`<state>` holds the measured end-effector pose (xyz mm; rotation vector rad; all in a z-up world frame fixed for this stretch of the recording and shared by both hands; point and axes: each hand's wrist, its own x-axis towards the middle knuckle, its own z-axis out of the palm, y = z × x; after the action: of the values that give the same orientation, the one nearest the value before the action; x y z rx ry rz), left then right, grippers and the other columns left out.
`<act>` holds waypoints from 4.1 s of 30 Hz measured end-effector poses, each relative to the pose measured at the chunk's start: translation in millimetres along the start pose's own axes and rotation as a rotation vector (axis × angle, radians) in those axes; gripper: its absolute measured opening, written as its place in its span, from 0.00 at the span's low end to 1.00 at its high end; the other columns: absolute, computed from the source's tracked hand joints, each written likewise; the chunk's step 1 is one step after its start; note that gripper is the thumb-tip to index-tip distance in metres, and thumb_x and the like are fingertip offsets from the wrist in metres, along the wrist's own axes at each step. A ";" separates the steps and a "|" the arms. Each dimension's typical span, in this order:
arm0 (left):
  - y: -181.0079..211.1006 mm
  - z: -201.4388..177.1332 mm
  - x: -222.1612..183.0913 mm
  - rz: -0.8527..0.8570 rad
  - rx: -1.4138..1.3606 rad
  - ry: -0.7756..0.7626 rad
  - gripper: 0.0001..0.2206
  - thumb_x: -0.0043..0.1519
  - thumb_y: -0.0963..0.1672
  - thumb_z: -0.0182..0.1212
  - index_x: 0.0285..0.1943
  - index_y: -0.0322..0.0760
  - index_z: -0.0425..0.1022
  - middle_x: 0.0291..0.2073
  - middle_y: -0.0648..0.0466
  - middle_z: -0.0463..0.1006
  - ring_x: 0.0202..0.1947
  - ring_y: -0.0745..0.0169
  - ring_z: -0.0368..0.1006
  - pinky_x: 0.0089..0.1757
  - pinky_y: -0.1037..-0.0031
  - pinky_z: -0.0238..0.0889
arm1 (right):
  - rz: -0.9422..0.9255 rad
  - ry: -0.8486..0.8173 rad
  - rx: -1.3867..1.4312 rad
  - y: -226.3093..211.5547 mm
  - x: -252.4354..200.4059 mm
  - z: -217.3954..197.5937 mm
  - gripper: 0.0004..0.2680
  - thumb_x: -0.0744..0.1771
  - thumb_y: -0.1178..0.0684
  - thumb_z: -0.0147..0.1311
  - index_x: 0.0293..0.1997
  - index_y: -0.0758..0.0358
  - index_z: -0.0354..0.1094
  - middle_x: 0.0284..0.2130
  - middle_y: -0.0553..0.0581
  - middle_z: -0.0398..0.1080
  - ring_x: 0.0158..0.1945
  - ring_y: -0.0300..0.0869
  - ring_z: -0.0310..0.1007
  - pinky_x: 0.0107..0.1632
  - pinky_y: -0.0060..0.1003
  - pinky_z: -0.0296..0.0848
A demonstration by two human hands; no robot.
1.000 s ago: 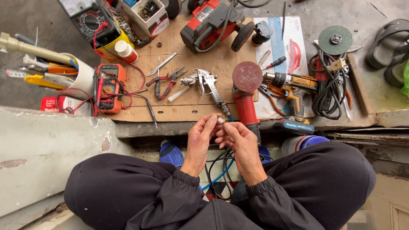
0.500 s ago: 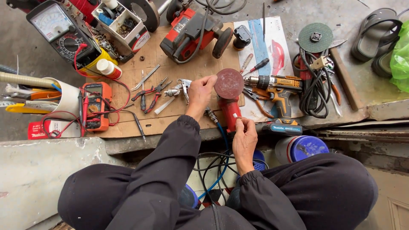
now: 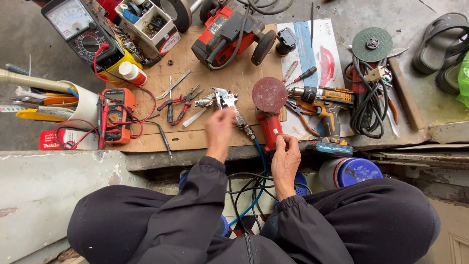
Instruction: Shaping and smoothing a small metal component using a handheld angle grinder with a sanding disc.
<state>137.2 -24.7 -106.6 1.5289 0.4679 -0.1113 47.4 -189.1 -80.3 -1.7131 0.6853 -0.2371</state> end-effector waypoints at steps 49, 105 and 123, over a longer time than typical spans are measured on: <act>79.6 -26.1 -170.9 -0.146 -0.491 -0.016 0.13 0.67 0.47 0.74 0.55 0.36 0.86 0.42 0.51 0.89 0.42 0.69 0.83 0.49 0.77 0.79 | -0.512 -0.442 0.006 -99.1 -71.5 -24.4 0.02 0.73 0.56 0.63 0.47 0.62 0.78 0.38 0.56 0.77 0.38 0.37 0.72 0.47 0.37 0.78; 35.1 12.0 -125.7 0.268 -0.029 -0.156 0.15 0.79 0.45 0.53 0.72 0.46 0.80 0.53 0.44 0.85 0.47 0.62 0.83 0.50 0.70 0.83 | -0.100 -0.321 0.130 -56.1 -29.4 -37.8 0.07 0.70 0.54 0.68 0.53 0.60 0.82 0.35 0.55 0.77 0.33 0.32 0.72 0.30 0.24 0.71; -44.1 54.0 -67.9 -0.028 0.118 -0.050 0.24 0.65 0.50 0.70 0.71 0.42 0.75 0.51 0.45 0.87 0.46 0.56 0.88 0.44 0.67 0.86 | -0.080 -0.200 0.141 -34.8 48.7 -6.7 0.07 0.69 0.54 0.67 0.52 0.56 0.80 0.37 0.52 0.77 0.33 0.31 0.69 0.36 0.25 0.67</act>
<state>71.9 -94.6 -124.7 1.6320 0.4491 -0.2015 94.1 -217.9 -55.5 -1.6046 0.4432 -0.1624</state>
